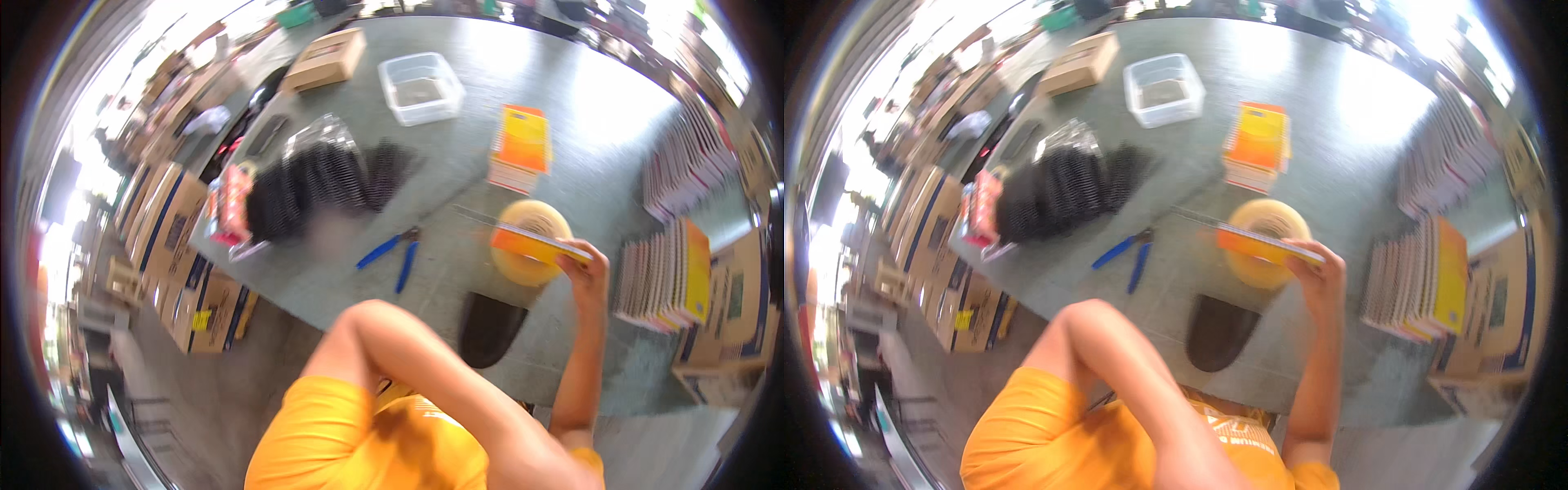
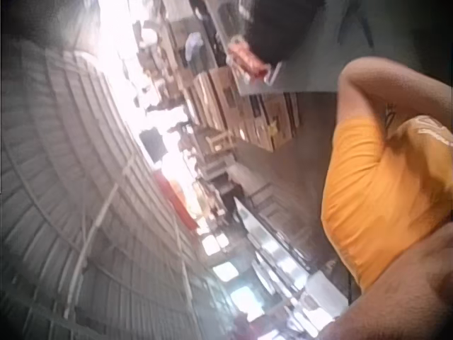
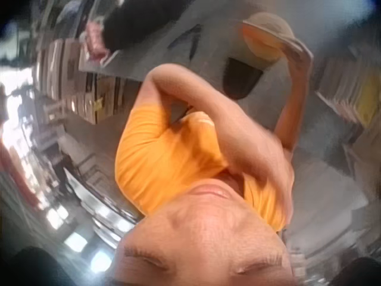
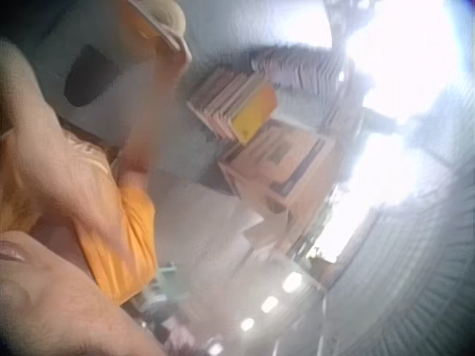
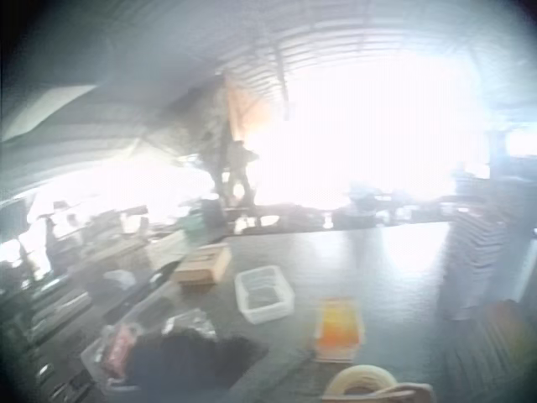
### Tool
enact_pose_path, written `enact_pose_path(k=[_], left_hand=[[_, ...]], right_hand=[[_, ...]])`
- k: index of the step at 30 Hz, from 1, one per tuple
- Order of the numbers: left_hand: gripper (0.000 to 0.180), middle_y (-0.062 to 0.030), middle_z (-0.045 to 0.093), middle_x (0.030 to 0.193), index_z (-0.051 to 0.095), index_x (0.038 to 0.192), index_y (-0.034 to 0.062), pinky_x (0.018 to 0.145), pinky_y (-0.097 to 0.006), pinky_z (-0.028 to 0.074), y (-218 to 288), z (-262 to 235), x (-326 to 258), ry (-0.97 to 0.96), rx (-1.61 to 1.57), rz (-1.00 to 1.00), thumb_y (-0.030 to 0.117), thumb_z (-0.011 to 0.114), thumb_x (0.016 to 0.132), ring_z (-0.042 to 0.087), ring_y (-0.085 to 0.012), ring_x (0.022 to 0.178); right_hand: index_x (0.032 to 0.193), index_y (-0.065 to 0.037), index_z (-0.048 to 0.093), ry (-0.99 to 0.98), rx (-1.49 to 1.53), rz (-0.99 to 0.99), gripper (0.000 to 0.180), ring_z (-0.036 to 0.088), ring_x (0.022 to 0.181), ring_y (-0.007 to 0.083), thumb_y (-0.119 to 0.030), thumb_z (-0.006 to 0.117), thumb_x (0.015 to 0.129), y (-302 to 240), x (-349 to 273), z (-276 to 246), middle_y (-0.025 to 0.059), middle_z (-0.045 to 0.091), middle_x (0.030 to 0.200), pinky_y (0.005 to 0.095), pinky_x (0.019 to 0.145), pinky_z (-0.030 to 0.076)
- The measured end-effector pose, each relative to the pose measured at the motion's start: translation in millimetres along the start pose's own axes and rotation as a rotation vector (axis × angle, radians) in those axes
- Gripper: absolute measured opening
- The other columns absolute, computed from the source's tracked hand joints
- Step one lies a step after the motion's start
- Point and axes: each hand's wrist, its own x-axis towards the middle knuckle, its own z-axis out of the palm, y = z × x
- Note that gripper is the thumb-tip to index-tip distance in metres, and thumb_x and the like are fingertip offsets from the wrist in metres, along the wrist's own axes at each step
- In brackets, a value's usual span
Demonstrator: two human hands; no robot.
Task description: The person inserts a spiral coil into the punched holes of small yellow notebooks by hand and uses a specialized tool to crimp the ends of the coil.
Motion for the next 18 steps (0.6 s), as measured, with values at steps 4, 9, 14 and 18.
enact_pose_path(k=[4,9,14,18], left_hand=[[0.034,-0.0136,0.060,0.106,0.059,0.105,0.0035,0.087,-0.041,0.044,8,-7,-26,-0.108,0.105,-0.036,0.005,0.058,0.072,0.056,-0.0304,0.101],[0.036,-0.0139,0.058,0.110,0.059,0.108,0.0037,0.090,-0.043,0.043,19,-39,-46,-0.335,0.190,-0.142,0.006,0.058,0.073,0.053,-0.0314,0.106],[0.035,-0.0168,0.056,0.120,0.057,0.115,0.0010,0.095,-0.048,0.038,-31,-100,-73,0.183,1.746,-0.760,0.017,0.059,0.083,0.050,-0.0323,0.115],[0.028,-0.0139,0.061,0.103,0.058,0.101,0.0024,0.087,-0.039,0.041,-41,-120,-76,0.220,1.522,-0.929,0.018,0.065,0.079,0.054,-0.0283,0.103]], right_hand=[[0.103,0.004,0.063,0.058,0.131,-0.007,0.025,0.061,0.096,0.0170,0.001,0.067,0.079,-9,-3,5,0.0118,0.066,0.103,0.0295,0.086,0.048],[0.106,0.003,0.060,-0.049,0.058,-0.173,0.025,0.060,0.101,0.0169,0.006,0.062,0.081,0,4,10,0.0124,0.064,0.107,0.0287,0.091,0.046],[0.107,0.001,0.059,0.062,0.142,-0.143,0.025,0.060,0.099,0.0148,0.009,0.056,0.083,-9,-2,17,0.0104,0.064,0.106,0.0264,0.088,0.047],[0.109,-0.001,0.059,0.138,0.207,-0.067,0.027,0.059,0.100,0.0137,0.005,0.061,0.082,-16,-5,26,0.0100,0.063,0.109,0.0252,0.086,0.047]])
